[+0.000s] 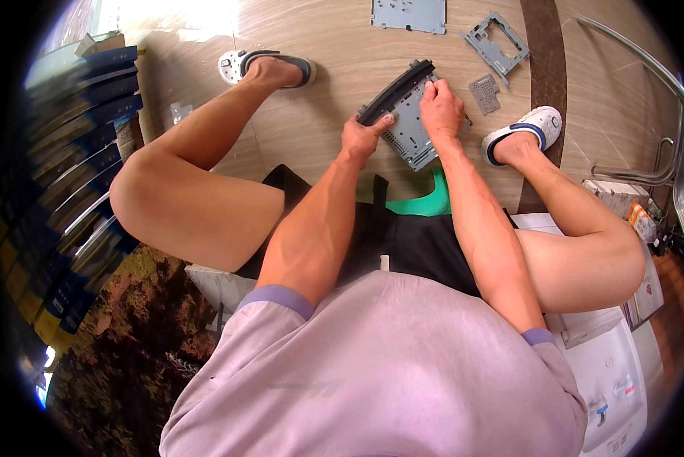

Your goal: The person disassembles a car stereo by using a screwdriver to remove screws from the casing and then prying the internal circuit board away from the metal housing by hand.

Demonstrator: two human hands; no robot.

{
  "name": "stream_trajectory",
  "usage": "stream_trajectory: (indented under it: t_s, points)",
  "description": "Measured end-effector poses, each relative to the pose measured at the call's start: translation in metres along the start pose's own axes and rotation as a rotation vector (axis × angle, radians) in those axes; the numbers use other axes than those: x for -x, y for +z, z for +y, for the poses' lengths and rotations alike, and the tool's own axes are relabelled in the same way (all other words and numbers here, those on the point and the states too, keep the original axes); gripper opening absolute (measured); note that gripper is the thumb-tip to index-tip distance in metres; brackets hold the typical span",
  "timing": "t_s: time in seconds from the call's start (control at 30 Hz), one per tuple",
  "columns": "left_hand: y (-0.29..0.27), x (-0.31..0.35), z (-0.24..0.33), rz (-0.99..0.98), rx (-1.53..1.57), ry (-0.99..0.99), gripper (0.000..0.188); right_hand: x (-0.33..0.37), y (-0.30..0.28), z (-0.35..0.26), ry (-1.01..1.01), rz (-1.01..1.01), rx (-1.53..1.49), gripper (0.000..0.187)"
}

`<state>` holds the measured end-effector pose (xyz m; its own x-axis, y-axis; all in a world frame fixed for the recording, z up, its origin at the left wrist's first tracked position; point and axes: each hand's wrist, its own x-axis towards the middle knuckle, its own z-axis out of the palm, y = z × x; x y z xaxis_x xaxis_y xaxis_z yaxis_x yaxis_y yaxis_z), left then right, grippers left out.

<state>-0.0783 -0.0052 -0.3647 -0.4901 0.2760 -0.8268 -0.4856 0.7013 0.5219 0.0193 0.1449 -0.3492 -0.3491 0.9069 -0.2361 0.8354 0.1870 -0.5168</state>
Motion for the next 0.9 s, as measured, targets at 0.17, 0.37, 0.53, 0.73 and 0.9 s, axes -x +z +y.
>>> stream_trajectory:
  t_s: [0.17,0.37,0.53,0.73,0.9]
  points:
    - [-0.001,-0.002,-0.002,0.005,-0.005,0.002,0.074,0.0,-0.001,0.0,0.007,-0.009,-0.014,0.026]
    - [-0.001,-0.001,-0.001,-0.009,-0.006,0.003,0.075,0.0,-0.001,0.003,-0.028,-0.018,-0.007,0.025]
    - [0.0,-0.003,0.0,-0.006,-0.026,-0.017,0.077,-0.002,-0.002,0.009,-0.067,-0.033,0.024,0.023]
    - [-0.003,-0.002,0.001,0.001,-0.05,-0.02,0.078,-0.003,-0.003,0.011,-0.19,-0.034,0.035,0.018]
    - [-0.004,0.006,0.013,-0.017,-0.069,-0.079,0.076,0.003,0.003,0.006,-0.398,-0.178,0.204,0.017]
